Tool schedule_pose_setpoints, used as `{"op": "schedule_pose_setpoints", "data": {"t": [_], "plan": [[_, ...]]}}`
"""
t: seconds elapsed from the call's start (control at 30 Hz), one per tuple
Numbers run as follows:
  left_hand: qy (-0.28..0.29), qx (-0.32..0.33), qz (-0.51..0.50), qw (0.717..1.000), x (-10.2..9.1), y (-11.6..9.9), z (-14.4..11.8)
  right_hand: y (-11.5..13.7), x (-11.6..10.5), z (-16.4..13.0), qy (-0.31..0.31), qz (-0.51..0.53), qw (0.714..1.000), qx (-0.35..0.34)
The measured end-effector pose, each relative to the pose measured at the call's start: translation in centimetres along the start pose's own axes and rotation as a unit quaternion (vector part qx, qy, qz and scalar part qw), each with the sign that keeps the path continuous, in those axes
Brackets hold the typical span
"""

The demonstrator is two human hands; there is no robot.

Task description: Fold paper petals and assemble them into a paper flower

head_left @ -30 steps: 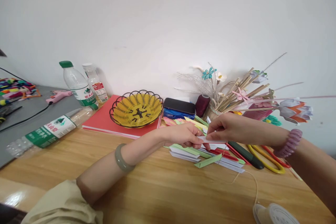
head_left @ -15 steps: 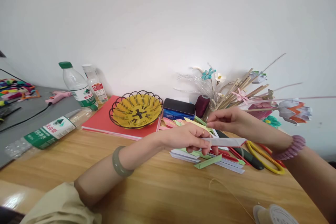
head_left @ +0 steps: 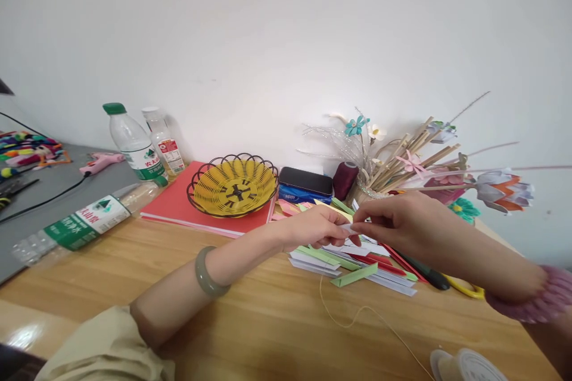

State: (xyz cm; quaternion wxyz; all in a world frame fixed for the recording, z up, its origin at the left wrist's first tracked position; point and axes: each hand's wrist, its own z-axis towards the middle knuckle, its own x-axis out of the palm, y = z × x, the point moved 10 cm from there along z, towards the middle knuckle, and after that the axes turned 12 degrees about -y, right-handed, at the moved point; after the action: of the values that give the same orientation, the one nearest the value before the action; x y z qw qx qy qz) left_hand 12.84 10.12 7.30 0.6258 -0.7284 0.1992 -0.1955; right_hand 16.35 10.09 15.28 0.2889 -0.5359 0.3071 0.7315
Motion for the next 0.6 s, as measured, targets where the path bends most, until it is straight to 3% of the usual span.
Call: {"op": "schedule_pose_setpoints", "data": {"t": [0.23, 0.43, 0.6], "plan": [[0.017, 0.012, -0.005, 1.0, 0.4, -0.6, -0.3, -0.9, 0.6, 0.4, 0.014, -0.001, 1.0, 0.014], [-0.023, 0.03, 0.115, 0.993, -0.3, 0.0, 0.2, -1.0, 1.1, 0.4, 0.035, 0.005, 0.999, 0.016], [-0.025, 0.063, 0.203, 0.977, -0.5, -0.8, 0.0, -2.5, -0.3, 0.3, 0.039, -0.032, 0.999, 0.01]]}}
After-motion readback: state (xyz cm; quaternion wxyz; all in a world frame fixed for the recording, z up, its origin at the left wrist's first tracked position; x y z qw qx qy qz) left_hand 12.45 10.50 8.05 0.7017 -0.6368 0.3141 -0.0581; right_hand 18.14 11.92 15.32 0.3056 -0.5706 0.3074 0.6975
